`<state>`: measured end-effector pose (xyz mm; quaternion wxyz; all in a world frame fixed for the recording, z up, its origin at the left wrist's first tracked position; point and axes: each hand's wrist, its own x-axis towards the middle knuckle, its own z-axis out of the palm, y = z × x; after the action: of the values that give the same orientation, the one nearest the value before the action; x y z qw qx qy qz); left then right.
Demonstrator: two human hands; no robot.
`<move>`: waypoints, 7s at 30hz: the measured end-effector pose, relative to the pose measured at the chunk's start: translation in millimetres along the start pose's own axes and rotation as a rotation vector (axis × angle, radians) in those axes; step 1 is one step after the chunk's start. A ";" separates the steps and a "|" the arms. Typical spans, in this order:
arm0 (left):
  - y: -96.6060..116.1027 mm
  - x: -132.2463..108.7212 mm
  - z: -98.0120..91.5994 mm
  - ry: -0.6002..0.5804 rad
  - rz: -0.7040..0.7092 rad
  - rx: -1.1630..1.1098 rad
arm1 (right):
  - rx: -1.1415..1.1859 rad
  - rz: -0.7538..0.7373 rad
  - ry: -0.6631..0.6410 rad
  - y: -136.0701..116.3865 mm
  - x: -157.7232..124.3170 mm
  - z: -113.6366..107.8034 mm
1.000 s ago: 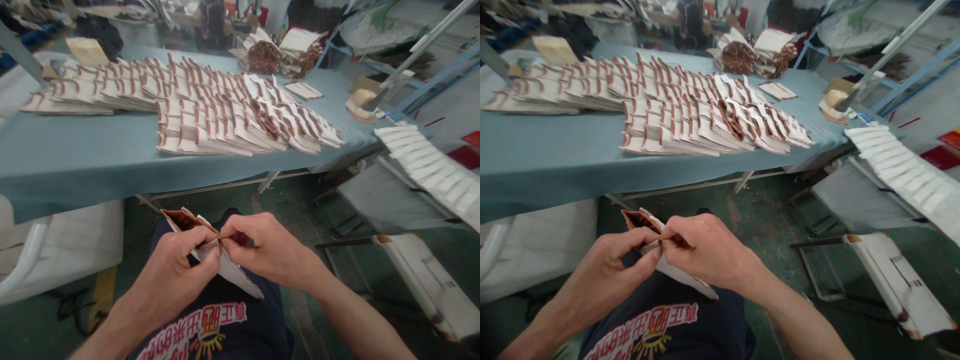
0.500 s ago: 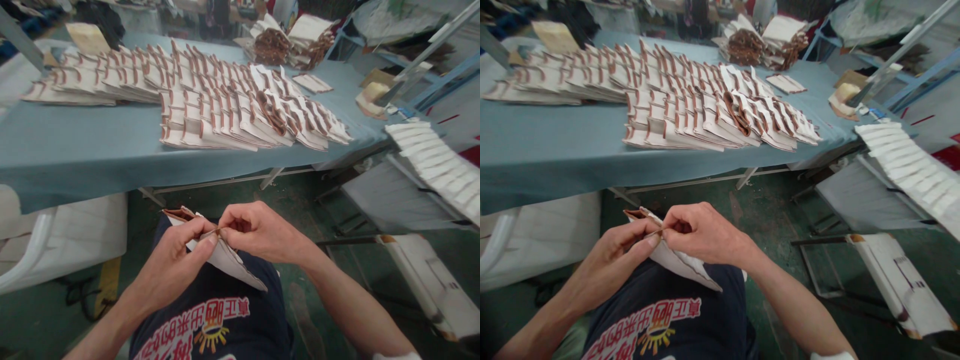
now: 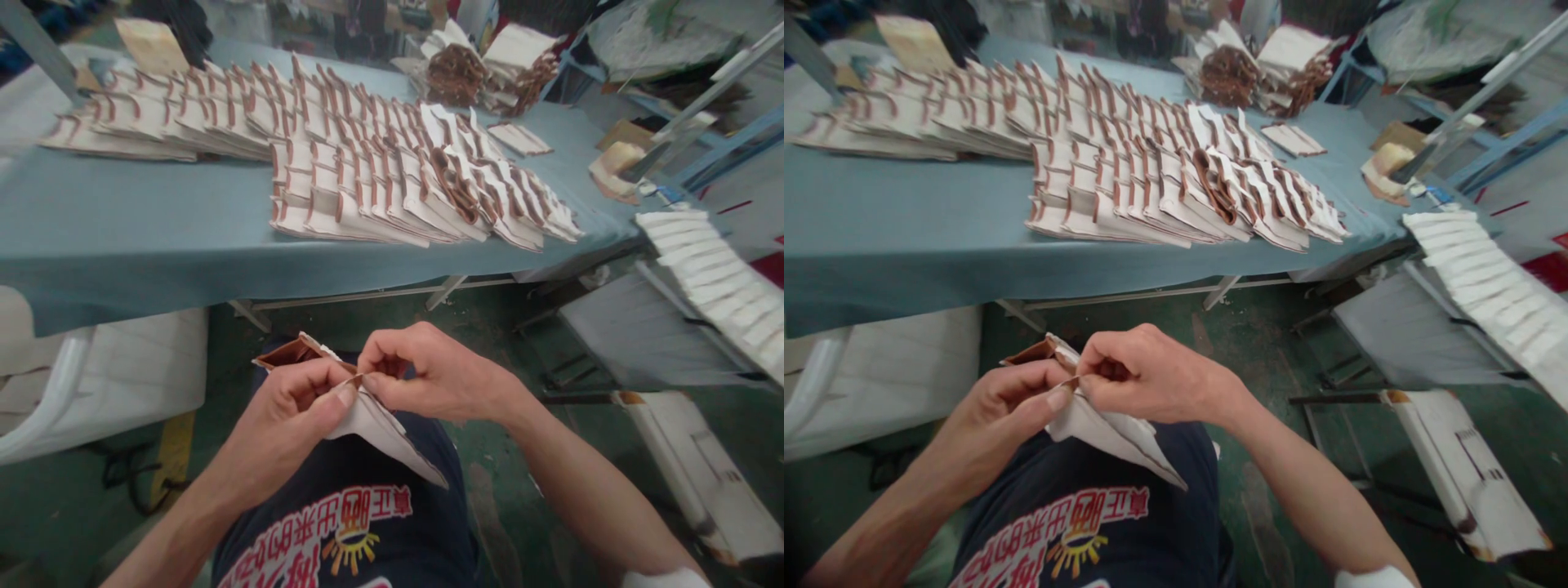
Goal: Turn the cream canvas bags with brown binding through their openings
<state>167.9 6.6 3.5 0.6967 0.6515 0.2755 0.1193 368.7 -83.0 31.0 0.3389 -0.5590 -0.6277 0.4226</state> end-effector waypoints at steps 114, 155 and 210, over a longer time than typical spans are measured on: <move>-8.0 7.4 15.7 0.178 0.292 0.560 | -0.235 0.076 0.333 19.2 -21.7 29.5; -14.6 17.5 -17.2 0.086 0.527 0.946 | -0.538 -0.059 0.373 26.4 -27.3 50.8; -9.2 5.1 14.7 -0.033 0.162 0.191 | 0.122 0.008 0.259 53.3 -18.9 49.2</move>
<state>178.3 -4.2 -6.5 0.6241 0.7369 0.2205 0.1375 349.3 -108.2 -36.9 0.4487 -0.5897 -0.5497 0.3856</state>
